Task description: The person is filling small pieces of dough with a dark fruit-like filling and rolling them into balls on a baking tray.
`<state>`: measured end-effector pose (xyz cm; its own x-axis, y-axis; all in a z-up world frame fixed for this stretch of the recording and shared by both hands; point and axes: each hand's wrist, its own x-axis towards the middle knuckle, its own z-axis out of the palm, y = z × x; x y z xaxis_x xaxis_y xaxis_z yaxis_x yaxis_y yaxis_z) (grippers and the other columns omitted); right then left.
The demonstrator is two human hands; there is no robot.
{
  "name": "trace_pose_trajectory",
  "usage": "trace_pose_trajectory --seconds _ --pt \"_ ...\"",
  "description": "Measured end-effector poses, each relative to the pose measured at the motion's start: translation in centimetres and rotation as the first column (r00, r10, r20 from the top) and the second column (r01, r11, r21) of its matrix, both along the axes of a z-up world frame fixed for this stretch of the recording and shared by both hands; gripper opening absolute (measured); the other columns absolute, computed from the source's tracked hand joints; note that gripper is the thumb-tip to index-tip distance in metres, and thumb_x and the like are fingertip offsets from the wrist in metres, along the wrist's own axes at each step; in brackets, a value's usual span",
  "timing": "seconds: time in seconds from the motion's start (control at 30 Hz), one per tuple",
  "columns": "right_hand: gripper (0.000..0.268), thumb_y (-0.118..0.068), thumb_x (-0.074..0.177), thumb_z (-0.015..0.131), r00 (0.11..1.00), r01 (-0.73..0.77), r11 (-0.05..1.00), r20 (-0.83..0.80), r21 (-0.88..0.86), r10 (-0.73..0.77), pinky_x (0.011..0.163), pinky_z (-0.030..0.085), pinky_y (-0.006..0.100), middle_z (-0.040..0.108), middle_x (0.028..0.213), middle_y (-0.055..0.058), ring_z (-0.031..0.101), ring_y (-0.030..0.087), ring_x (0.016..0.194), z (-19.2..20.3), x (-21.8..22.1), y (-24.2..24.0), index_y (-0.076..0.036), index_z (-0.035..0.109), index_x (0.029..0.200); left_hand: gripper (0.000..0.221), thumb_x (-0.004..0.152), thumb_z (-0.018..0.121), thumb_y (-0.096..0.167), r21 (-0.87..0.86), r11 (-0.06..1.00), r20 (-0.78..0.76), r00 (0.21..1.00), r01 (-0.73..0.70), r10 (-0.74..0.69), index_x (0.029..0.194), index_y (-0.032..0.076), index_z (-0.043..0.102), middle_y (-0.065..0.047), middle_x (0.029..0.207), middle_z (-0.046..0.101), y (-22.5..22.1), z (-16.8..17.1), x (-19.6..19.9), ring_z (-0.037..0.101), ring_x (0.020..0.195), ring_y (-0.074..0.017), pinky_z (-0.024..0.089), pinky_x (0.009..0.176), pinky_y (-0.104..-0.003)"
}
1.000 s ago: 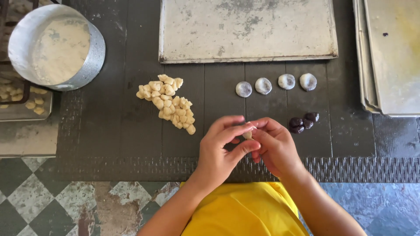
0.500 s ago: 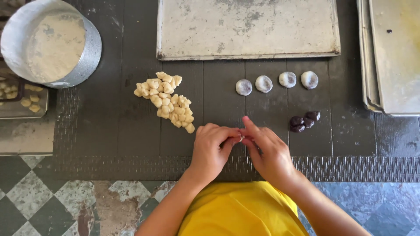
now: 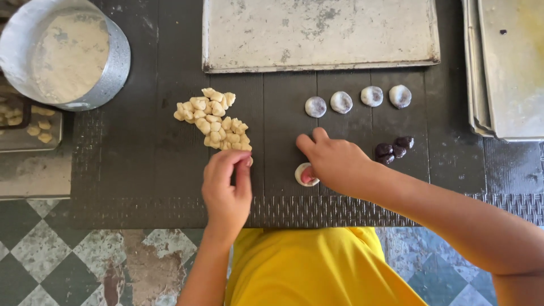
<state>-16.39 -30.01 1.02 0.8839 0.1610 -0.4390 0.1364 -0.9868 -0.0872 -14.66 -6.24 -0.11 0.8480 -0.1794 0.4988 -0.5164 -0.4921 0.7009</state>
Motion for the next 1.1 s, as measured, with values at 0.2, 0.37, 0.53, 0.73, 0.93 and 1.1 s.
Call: trace_pose_trajectory --seconds 0.2,0.37,0.53,0.73,0.93,1.1 --pt "0.061 -0.049 0.09 0.074 0.996 0.007 0.986 -0.087 0.164 0.007 0.083 0.064 0.055 0.056 0.108 0.01 0.075 0.047 0.094 1.6 0.2 -1.2 -0.021 0.047 0.136 0.013 0.097 0.081 0.023 0.207 0.977 0.054 0.998 -0.044 0.033 0.105 0.016 0.074 0.005 0.081 0.066 2.5 -1.7 0.0 0.067 0.074 -0.0179 0.052 0.075 -0.036" --pt "0.043 -0.043 0.087 0.077 0.932 -0.254 0.951 0.306 0.177 0.193 0.082 0.061 0.043 0.052 0.105 0.003 0.065 0.033 0.101 -1.3 -2.0 -1.7 -0.02 0.059 0.118 0.025 0.092 0.085 0.036 0.349 0.927 0.21 0.975 -0.138 0.066 0.102 0.016 0.072 0.001 0.086 0.065 2.0 -3.6 0.1 0.064 0.078 -0.0224 0.046 0.072 -0.037" --pt "0.017 -0.022 0.088 0.075 0.92 -0.312 0.858 0.355 0.408 0.166 0.077 0.056 0.04 0.055 0.079 0.001 0.065 0.028 0.082 0.7 -1.8 -0.4 -0.018 0.061 0.095 0.017 0.091 0.083 0.021 0.336 0.926 0.219 0.97 -0.172 0.101 0.101 0.015 0.072 0.001 0.08 0.064 1.6 -2.3 -0.5 0.063 0.073 -0.0225 0.047 0.07 -0.037" --pt "0.014 -0.014 0.092 0.081 0.465 -0.398 0.896 0.885 0.196 0.013 0.08 0.051 0.042 0.062 0.1 0.004 0.064 0.029 0.09 2.2 2.8 0.3 -0.014 0.071 0.101 0.023 0.085 0.088 0.012 -0.231 0.971 -0.337 0.941 -0.056 -0.026 0.104 0.013 0.076 -0.004 0.083 0.08 0.3 -0.8 -3.7 0.076 0.072 -0.0186 0.058 0.069 -0.029" --pt "0.019 -0.03 0.086 0.086 0.928 0.083 0.542 0.133 0.836 -0.348 0.07 0.059 0.039 0.078 0.074 0.006 0.072 0.024 0.066 1.5 -1.7 2.1 -0.014 0.082 0.097 0.02 0.092 0.083 0.009 -0.535 0.841 -0.381 0.911 -0.078 -0.158 0.11 0.003 0.077 -0.012 0.093 0.082 -2.9 -1.5 -4.3 0.078 0.085 -0.0193 0.06 0.081 -0.033" --pt "0.015 -0.016 0.089 0.078 0.623 -0.271 0.858 0.759 0.437 -0.189 0.078 0.053 0.047 0.075 0.096 0.007 0.069 0.034 0.088 -2.8 -4.6 0.8 -0.013 0.079 0.104 0.036 0.105 0.063 0.019 0.213 0.954 0.152 0.958 0.21 -0.245 0.14 0.01 0.067 -0.009 0.138 0.071 -3.4 -3.3 -2.8 0.067 0.129 -0.0295 0.047 0.113 -0.046"
